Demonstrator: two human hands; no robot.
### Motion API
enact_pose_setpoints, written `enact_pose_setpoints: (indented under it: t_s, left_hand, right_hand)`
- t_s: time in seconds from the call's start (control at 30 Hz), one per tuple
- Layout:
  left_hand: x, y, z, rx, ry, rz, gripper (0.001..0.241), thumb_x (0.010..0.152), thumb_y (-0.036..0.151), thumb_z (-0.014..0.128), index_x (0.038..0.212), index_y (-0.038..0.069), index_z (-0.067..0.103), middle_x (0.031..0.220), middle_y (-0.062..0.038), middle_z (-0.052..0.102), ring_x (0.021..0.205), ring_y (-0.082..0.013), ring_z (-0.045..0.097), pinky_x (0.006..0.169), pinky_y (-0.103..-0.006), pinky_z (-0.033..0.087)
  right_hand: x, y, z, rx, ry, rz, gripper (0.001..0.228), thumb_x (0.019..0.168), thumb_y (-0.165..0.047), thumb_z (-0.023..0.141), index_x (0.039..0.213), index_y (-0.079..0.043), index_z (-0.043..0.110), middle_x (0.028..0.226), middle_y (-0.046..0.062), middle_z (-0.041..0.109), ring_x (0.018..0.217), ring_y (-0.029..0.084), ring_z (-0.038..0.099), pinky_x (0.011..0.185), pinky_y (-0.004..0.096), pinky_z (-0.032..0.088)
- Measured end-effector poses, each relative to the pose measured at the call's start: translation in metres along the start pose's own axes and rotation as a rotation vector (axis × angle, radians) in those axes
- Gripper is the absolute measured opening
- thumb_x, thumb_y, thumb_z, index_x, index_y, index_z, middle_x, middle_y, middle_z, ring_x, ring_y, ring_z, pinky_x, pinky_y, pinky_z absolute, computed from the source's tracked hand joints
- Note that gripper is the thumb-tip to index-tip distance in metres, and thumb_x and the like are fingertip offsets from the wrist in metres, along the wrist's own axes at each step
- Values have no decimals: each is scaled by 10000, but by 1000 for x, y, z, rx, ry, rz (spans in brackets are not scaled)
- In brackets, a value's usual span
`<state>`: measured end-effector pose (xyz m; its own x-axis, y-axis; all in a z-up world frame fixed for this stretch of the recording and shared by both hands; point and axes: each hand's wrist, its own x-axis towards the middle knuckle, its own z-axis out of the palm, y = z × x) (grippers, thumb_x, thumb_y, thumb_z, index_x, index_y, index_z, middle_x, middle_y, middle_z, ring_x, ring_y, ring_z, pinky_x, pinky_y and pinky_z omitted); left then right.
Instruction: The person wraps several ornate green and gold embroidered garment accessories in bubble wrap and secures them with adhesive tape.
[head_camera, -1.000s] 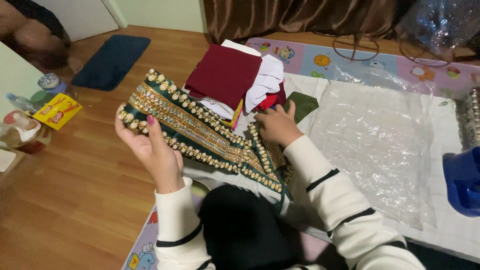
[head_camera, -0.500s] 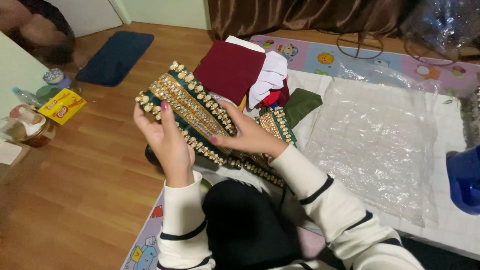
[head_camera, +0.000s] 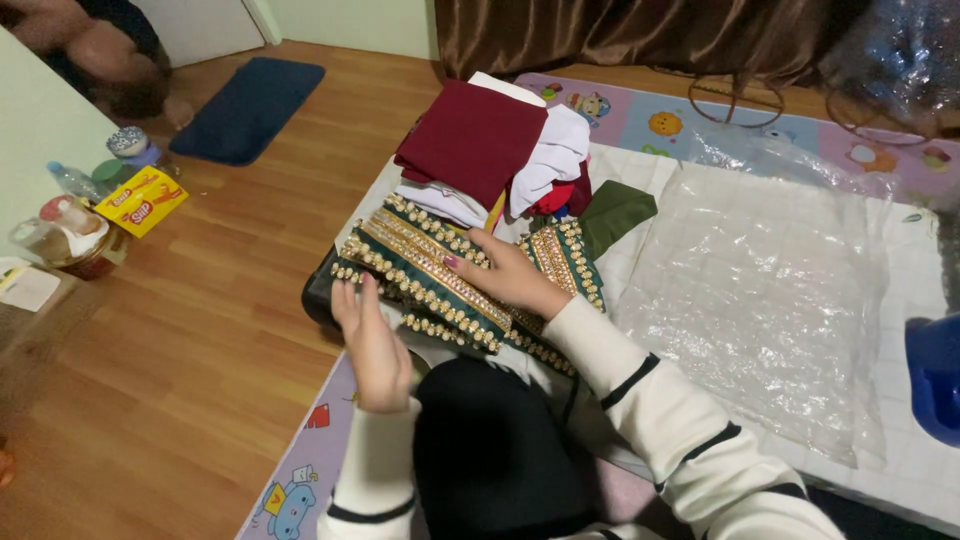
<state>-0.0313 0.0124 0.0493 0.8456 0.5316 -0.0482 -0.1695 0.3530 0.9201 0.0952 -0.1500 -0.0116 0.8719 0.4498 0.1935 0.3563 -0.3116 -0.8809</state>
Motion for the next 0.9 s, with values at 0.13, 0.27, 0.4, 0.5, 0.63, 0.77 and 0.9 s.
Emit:
enact_pose_setpoints:
  t_s: [0.13, 0.27, 0.4, 0.5, 0.63, 0.77, 0.9]
  left_hand:
    - [-58, 13, 21, -176, 100, -291, 909, 1013, 270, 621, 1616, 86, -33, 1653, -288, -122, 1543, -445, -85, 1217, -657, 38]
    - [-73, 24, 38, -319, 74, -539, 980, 1007, 318, 604, 1617, 161, -147, 1614, -285, -266, 1518, -453, -198, 1201, -692, 2]
    - [-59, -43, 0, -250, 57, -532, 1038, 981, 313, 657, 1607, 195, -162, 1636, -273, -207, 1530, -444, -162, 1207, -679, 17]
    - [-48, -128, -43, 956, -275, 493, 724, 847, -97, 624, 1526, 14, 399, 1304, -347, 537, 1416, -601, 260, 1099, -518, 385]
    - [-65, -136, -37, 1005, -146, 607, 744, 786, -214, 434, 1507, -68, 322, 1384, -572, 243, 1094, -589, 475, 1056, -496, 345]
    - [-104, -63, 11, 269, -131, 109, 562, 1028, 240, 394, 1467, -44, 187, 1277, -244, 615, 1019, -277, 662, 905, -339, 518]
    - [-113, -70, 20, 157, -231, 82, 503, 994, 153, 495, 1440, 5, 315, 1342, -207, 614, 1090, -267, 647, 960, -320, 491]
  right_hand:
    - [0, 17, 1, -47, 35, 4, 454, 975, -432, 672, 1268, -85, 650, 692, 142, 638, 566, 179, 585, 493, 301, 447]
    - [-22, -19, -4, -40, 13, -66, 460, 983, -412, 643, 1271, -53, 643, 965, 285, 713, 971, 421, 679, 933, 465, 457]
    - [-35, -28, -5, -193, -31, -104, 455, 1016, -460, 592, 1304, -111, 643, 735, 108, 681, 741, 226, 579, 863, 353, 368]
    - [-49, -31, -1, -369, 14, -277, 412, 984, -451, 522, 1169, -121, 684, 767, 11, 692, 575, 166, 464, 921, 347, 262]
    - [-78, -50, -6, -325, 53, -360, 390, 985, -354, 567, 1248, -78, 646, 945, 47, 699, 775, 175, 574, 863, 324, 269]
    - [-103, -56, -29, -119, 20, -337, 413, 906, -249, 615, 1273, -89, 512, 1496, 192, 356, 1402, 394, 365, 1121, 516, 322]
    - [-137, -59, -68, 39, -4, -224, 668, 917, -342, 639, 1396, -30, 292, 1375, 171, 540, 1085, 214, 571, 927, 338, 458]
